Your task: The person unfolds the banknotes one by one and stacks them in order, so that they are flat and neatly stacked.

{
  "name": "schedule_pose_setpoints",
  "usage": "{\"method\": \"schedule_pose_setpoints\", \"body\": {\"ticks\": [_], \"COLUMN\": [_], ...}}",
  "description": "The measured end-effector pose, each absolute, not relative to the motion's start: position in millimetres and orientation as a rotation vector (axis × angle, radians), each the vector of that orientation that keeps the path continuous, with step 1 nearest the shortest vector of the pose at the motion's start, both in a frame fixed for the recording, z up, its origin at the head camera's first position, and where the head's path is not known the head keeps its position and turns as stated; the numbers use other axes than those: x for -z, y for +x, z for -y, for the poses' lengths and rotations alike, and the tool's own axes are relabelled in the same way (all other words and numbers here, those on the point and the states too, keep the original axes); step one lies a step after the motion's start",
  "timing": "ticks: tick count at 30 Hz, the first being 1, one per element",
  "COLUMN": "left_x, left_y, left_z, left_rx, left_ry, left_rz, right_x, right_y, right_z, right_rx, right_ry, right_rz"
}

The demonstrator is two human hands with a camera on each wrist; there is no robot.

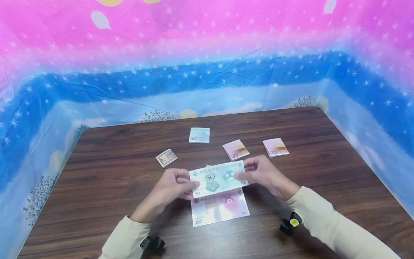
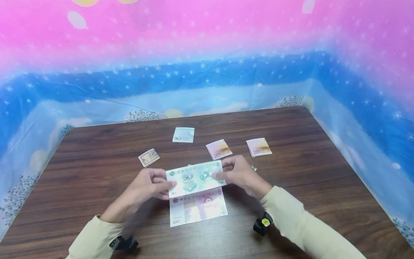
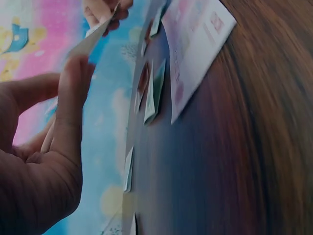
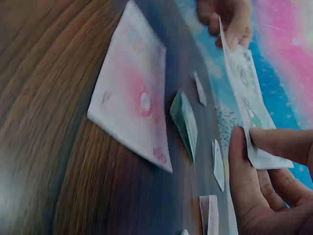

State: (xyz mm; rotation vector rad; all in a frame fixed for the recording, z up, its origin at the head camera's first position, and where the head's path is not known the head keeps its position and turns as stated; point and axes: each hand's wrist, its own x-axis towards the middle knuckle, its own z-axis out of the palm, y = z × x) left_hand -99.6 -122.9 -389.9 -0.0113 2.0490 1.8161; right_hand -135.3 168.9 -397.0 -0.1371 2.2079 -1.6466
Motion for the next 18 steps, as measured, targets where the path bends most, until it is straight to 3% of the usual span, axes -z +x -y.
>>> {"method": "schedule_pose_setpoints", "body": {"ticks": [18], "left_x": [396.7], "left_y": [-81.7], "left_z": [123.7], "left_rx": [-1.306], "left_ry": [0.223], "left_rz": [-2.208], "right_x": [410.3], "right_y": [-116.5], "right_z": [-163.1], "right_rx": [1.179], "right_ry": [-0.613], "right_rz": [-2.383]}}
